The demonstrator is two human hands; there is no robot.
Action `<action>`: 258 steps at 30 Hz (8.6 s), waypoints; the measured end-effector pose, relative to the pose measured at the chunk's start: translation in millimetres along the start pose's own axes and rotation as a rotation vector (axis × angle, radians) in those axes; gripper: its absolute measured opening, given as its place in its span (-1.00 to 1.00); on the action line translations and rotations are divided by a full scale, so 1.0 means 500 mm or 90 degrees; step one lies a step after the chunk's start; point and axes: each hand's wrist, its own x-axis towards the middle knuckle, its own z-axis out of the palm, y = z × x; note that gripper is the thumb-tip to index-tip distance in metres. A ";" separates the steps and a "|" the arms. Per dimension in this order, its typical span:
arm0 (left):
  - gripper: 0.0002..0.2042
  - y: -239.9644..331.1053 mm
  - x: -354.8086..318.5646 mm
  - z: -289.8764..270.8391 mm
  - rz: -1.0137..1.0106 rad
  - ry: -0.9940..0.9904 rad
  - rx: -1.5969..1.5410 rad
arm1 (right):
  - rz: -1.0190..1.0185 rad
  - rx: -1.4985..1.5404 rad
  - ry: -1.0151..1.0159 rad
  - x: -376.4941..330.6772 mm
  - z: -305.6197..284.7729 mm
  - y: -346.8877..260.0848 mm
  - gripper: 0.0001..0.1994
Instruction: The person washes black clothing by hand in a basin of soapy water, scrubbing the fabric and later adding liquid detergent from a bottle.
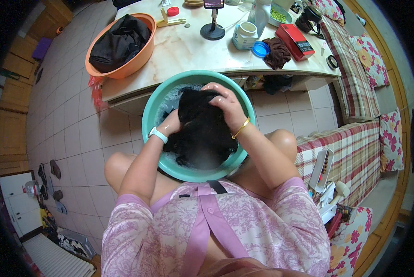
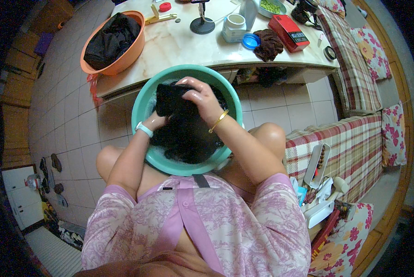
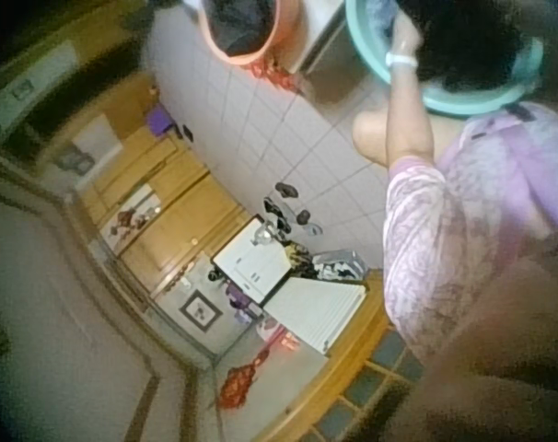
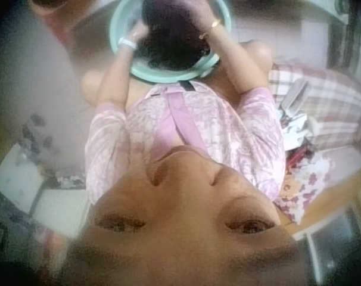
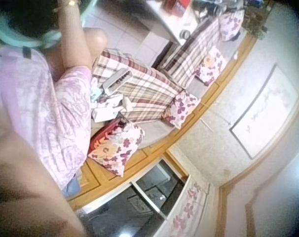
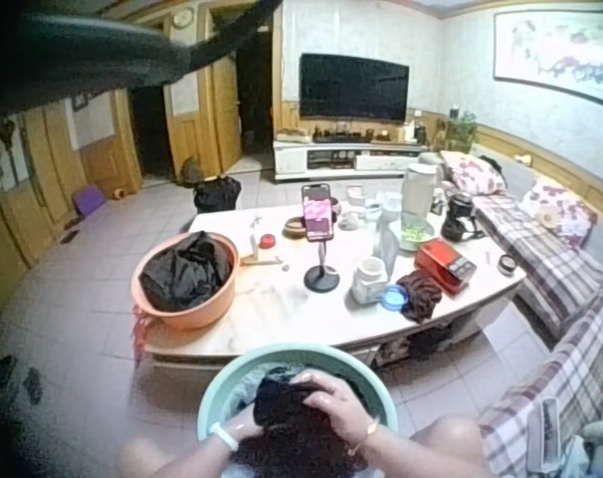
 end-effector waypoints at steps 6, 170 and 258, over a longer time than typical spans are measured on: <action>-0.80 0.020 0.000 -0.046 -0.227 0.184 -0.315 | -0.002 -0.008 0.103 0.017 -0.094 0.067 -0.76; -0.85 0.098 -0.068 -0.208 -0.152 -0.013 -0.179 | 0.269 -0.550 -0.256 0.030 -0.135 -0.007 -0.72; -0.85 0.112 -0.028 -0.163 0.051 0.670 -0.327 | -0.190 -0.809 -0.094 -0.012 0.002 0.196 -0.59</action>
